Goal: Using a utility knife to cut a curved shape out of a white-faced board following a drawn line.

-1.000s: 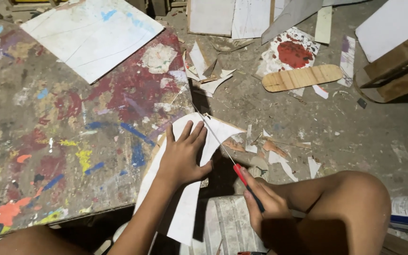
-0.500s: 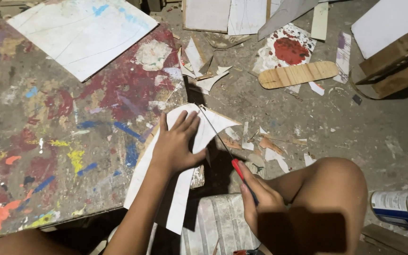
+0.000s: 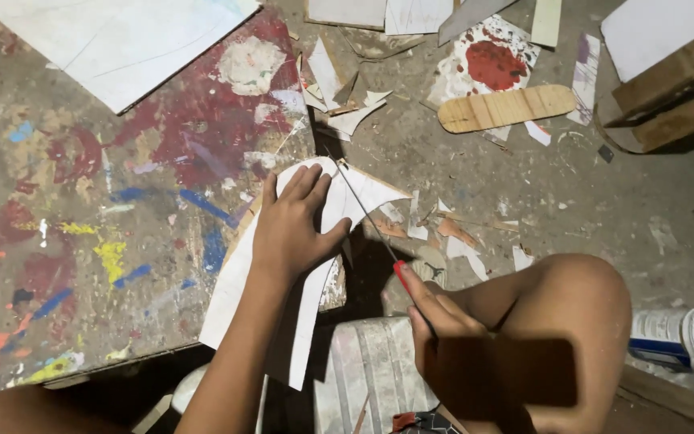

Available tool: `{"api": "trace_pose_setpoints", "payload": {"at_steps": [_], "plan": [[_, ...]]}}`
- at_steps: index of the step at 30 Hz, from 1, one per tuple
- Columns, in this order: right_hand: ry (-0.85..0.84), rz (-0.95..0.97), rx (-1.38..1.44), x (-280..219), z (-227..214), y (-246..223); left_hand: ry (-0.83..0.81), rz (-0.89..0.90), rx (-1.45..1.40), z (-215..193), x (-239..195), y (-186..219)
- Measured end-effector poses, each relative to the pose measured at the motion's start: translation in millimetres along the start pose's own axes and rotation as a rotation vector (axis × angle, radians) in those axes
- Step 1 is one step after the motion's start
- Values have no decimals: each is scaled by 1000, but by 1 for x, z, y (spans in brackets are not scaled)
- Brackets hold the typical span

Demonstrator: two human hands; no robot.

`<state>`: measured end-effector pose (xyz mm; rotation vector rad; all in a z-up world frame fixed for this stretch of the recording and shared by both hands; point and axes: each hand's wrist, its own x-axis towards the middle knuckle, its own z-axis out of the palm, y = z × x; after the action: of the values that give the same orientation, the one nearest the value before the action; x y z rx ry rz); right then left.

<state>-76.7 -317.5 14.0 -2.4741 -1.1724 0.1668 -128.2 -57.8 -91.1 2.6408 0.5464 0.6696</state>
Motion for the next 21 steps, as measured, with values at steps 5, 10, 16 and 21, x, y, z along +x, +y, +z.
{"api": "trace_pose_setpoints", "payload": {"at_steps": [5,10,16,21], "plan": [[-36,-6,148,10,-6,-2,27,-40,3,2,6,2],[-34,-85,277,10,-5,1,54,-33,1,0,4,2],[-76,50,131,8,-12,-5,109,-22,28,6,4,1],[16,-122,67,34,32,24,27,-123,42,2,6,7]]}}
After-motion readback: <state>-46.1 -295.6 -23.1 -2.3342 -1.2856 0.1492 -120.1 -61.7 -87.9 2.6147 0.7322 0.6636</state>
